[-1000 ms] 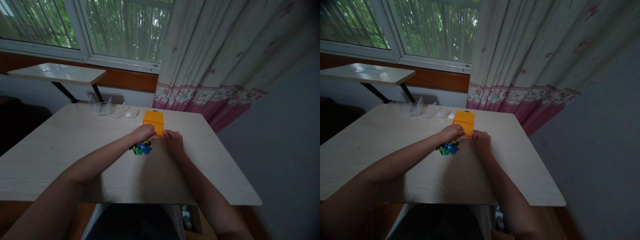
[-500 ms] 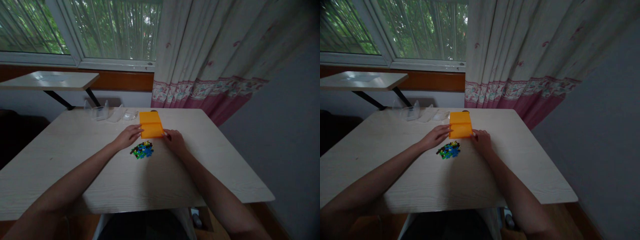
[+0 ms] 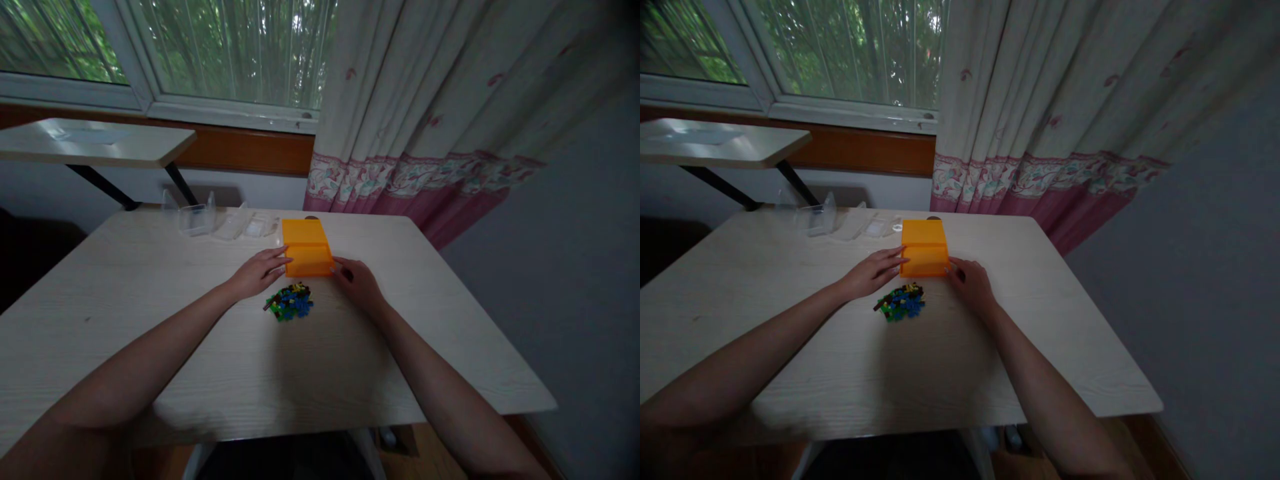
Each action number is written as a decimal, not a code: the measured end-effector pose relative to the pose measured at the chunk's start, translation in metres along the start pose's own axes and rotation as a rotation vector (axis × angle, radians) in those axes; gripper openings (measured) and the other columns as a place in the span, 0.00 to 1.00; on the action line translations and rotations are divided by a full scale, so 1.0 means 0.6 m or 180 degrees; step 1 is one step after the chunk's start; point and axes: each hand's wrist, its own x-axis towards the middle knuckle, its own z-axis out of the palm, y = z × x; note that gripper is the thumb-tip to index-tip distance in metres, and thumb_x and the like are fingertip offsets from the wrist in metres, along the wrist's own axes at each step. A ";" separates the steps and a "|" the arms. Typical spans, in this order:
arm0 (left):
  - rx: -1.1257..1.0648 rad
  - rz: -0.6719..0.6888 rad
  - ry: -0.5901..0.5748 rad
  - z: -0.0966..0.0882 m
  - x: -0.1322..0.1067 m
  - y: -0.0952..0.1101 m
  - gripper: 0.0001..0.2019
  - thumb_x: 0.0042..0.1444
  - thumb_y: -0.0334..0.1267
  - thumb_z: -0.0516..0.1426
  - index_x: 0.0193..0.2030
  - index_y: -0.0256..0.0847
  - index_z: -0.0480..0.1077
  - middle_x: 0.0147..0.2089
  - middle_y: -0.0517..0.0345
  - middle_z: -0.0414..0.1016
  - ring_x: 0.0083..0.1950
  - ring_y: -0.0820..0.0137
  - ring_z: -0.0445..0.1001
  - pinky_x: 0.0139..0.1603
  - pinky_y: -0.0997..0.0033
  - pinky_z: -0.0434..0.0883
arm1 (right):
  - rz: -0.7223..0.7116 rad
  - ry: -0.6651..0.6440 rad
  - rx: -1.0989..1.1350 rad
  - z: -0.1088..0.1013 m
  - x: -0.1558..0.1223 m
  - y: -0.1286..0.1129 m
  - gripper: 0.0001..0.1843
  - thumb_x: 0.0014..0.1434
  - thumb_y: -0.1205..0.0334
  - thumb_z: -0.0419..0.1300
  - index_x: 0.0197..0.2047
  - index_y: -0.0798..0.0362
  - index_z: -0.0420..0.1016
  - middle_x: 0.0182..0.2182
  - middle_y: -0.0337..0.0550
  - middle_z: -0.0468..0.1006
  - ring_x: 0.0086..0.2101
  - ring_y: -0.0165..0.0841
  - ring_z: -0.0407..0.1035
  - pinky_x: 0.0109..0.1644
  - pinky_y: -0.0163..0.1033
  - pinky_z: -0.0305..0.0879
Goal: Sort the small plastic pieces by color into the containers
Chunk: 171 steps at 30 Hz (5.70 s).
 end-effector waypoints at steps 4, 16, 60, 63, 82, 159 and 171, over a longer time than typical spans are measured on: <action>-0.0023 0.0002 0.0041 0.004 0.000 -0.003 0.19 0.69 0.41 0.49 0.64 0.43 0.67 0.72 0.47 0.58 0.69 0.62 0.63 0.67 0.51 0.64 | 0.0006 0.0037 0.0034 0.004 0.000 0.006 0.23 0.65 0.53 0.53 0.58 0.54 0.74 0.31 0.43 0.79 0.32 0.35 0.68 0.42 0.41 0.63; 0.0026 0.0031 -0.0045 -0.005 0.001 0.005 0.19 0.67 0.37 0.51 0.64 0.42 0.66 0.72 0.44 0.57 0.69 0.60 0.63 0.67 0.50 0.64 | 0.0115 -0.0068 0.0032 0.000 0.005 0.000 0.24 0.64 0.53 0.53 0.58 0.53 0.74 0.30 0.43 0.79 0.32 0.36 0.69 0.42 0.42 0.64; 0.0034 -0.0080 -0.0135 -0.003 -0.001 0.012 0.20 0.67 0.36 0.51 0.65 0.41 0.65 0.74 0.44 0.53 0.71 0.58 0.61 0.68 0.51 0.63 | -0.0315 -0.0409 -0.0036 0.007 0.001 0.017 0.17 0.66 0.54 0.54 0.50 0.49 0.80 0.36 0.44 0.81 0.38 0.39 0.71 0.45 0.44 0.65; 0.0037 -0.0111 -0.0142 -0.003 -0.001 0.013 0.20 0.67 0.36 0.51 0.65 0.43 0.65 0.74 0.46 0.53 0.71 0.58 0.61 0.68 0.50 0.63 | -0.0333 -0.0394 0.0005 0.005 0.000 0.015 0.17 0.66 0.55 0.54 0.50 0.49 0.80 0.35 0.44 0.81 0.37 0.39 0.71 0.44 0.44 0.65; 0.0074 -0.0107 -0.0089 -0.004 -0.005 0.017 0.22 0.65 0.33 0.52 0.65 0.46 0.64 0.74 0.48 0.54 0.70 0.60 0.61 0.68 0.50 0.63 | -0.0364 -0.0324 0.0017 0.004 -0.002 0.011 0.14 0.65 0.59 0.56 0.48 0.49 0.80 0.35 0.44 0.81 0.36 0.37 0.71 0.43 0.44 0.65; -0.0140 -0.0423 0.0175 -0.009 -0.012 0.022 0.17 0.61 0.30 0.53 0.56 0.42 0.71 0.67 0.44 0.61 0.68 0.56 0.63 0.67 0.51 0.65 | -0.1313 0.0370 0.0015 0.025 0.000 -0.059 0.09 0.64 0.60 0.59 0.39 0.47 0.82 0.37 0.43 0.80 0.43 0.38 0.68 0.51 0.47 0.63; 0.0882 -0.1250 0.3018 -0.104 -0.036 -0.015 0.11 0.60 0.34 0.59 0.49 0.38 0.67 0.49 0.50 0.62 0.57 0.60 0.62 0.59 0.53 0.67 | -0.1370 0.0488 0.0028 0.027 0.003 -0.055 0.09 0.64 0.61 0.59 0.38 0.48 0.81 0.37 0.45 0.79 0.42 0.38 0.68 0.51 0.46 0.64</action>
